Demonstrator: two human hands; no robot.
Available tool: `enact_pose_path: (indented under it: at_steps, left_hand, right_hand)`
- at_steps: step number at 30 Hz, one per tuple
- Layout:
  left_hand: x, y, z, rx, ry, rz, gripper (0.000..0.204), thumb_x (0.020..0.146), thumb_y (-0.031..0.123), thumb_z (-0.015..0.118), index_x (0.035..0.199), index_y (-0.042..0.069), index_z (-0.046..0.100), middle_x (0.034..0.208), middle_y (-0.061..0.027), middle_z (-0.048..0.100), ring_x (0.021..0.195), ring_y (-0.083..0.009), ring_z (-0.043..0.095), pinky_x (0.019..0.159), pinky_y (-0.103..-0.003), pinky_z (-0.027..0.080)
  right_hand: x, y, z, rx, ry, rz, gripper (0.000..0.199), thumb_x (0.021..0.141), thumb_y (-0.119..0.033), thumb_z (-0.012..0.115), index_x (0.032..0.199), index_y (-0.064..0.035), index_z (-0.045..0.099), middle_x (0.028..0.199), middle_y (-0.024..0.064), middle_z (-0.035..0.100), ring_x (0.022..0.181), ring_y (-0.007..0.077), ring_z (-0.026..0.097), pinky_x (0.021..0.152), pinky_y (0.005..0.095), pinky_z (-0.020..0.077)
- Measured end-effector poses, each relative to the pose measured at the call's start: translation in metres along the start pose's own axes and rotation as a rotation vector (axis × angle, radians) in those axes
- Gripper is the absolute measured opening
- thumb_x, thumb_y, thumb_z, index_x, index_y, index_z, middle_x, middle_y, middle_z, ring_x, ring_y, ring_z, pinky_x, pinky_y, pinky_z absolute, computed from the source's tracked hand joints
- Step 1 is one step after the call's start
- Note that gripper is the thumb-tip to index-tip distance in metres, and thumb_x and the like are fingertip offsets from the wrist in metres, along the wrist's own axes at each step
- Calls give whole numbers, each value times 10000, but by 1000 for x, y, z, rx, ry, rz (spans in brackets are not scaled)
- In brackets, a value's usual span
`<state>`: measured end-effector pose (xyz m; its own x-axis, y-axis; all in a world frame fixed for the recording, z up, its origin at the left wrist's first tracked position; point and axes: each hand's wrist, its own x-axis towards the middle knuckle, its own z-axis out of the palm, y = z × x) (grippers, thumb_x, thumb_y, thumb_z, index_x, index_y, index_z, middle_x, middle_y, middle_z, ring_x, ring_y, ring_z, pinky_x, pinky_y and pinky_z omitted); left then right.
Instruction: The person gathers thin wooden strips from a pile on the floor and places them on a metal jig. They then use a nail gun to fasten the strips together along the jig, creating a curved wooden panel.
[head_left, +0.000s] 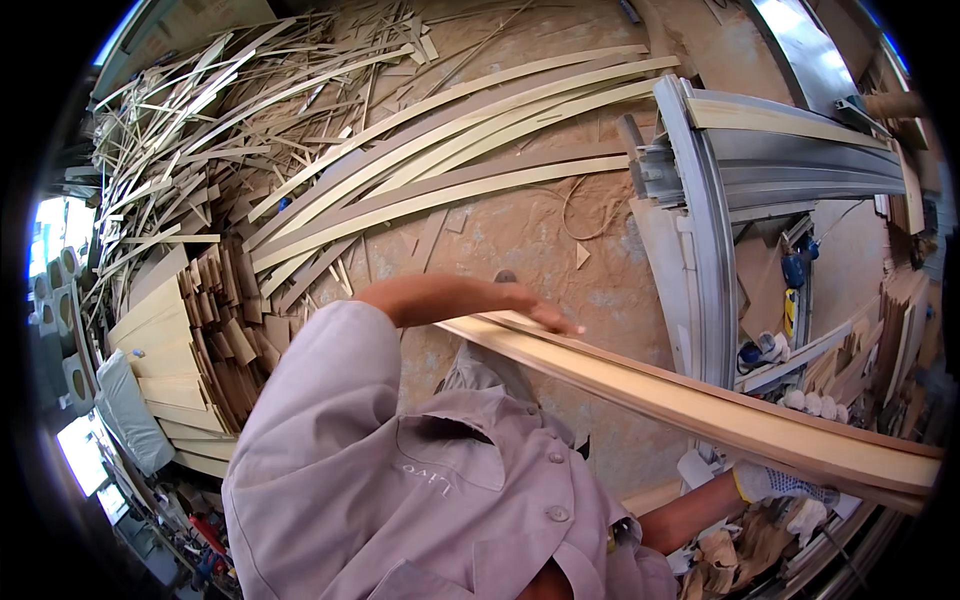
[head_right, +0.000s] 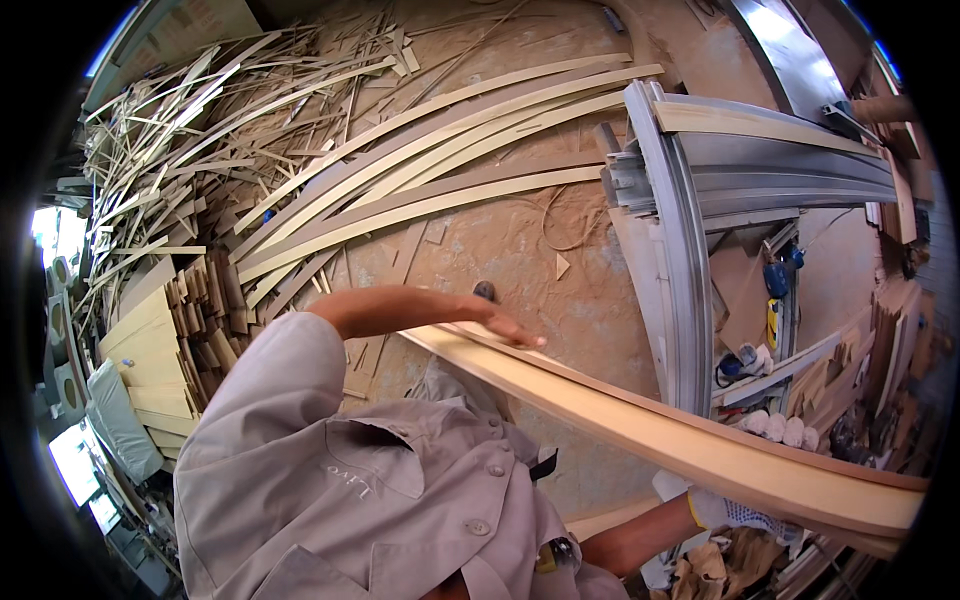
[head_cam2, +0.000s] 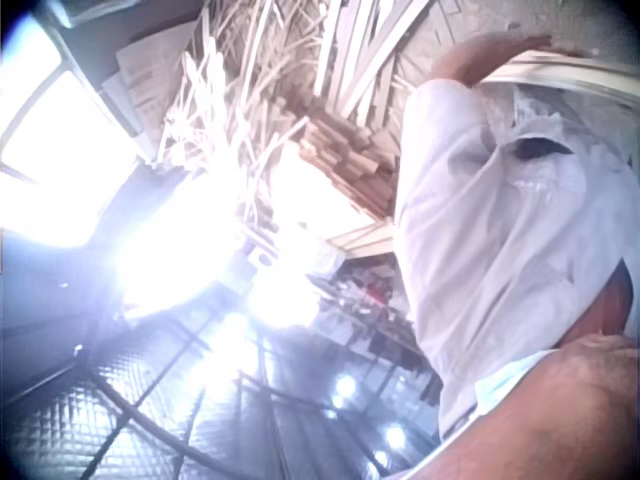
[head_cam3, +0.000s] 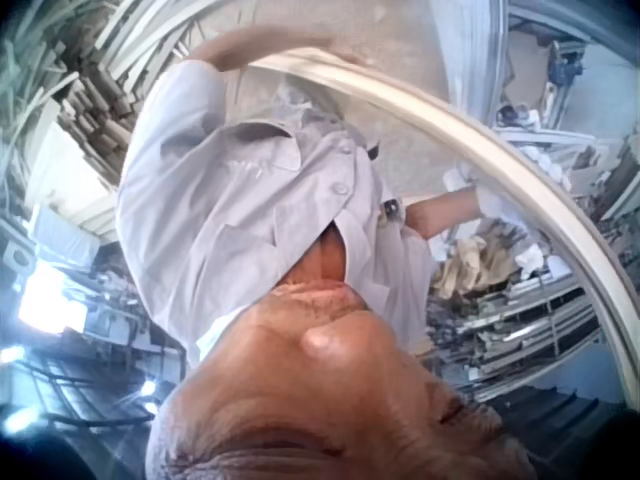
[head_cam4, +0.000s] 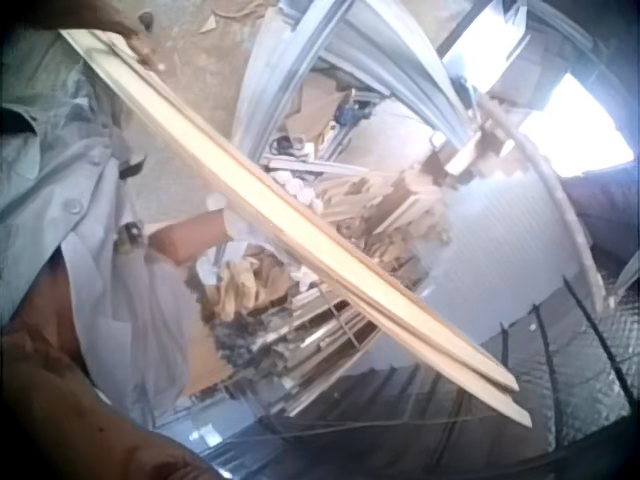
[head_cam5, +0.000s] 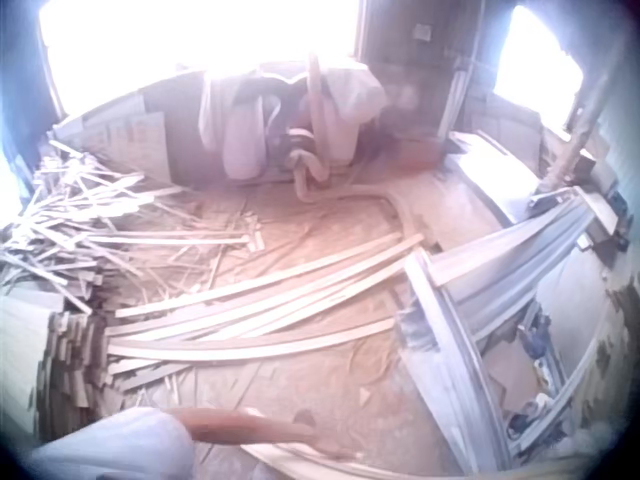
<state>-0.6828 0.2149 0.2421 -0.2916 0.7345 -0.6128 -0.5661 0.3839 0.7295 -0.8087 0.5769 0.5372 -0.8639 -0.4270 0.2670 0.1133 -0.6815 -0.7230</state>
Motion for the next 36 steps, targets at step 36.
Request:
enact_pose_path:
  at_steps: [36]
  left_hand:
    - [-198, -128, 138, -317, 364, -24, 1040, 867, 825, 470, 1480, -15, 460, 1427, -189, 541, 1339, -279, 477, 1132, -421, 353]
  right_hand:
    - [54, 274, -158, 490, 228, 297, 792, 780, -854, 605, 1068, -119, 664, 911, 69, 671, 824, 252, 619, 759, 436, 502]
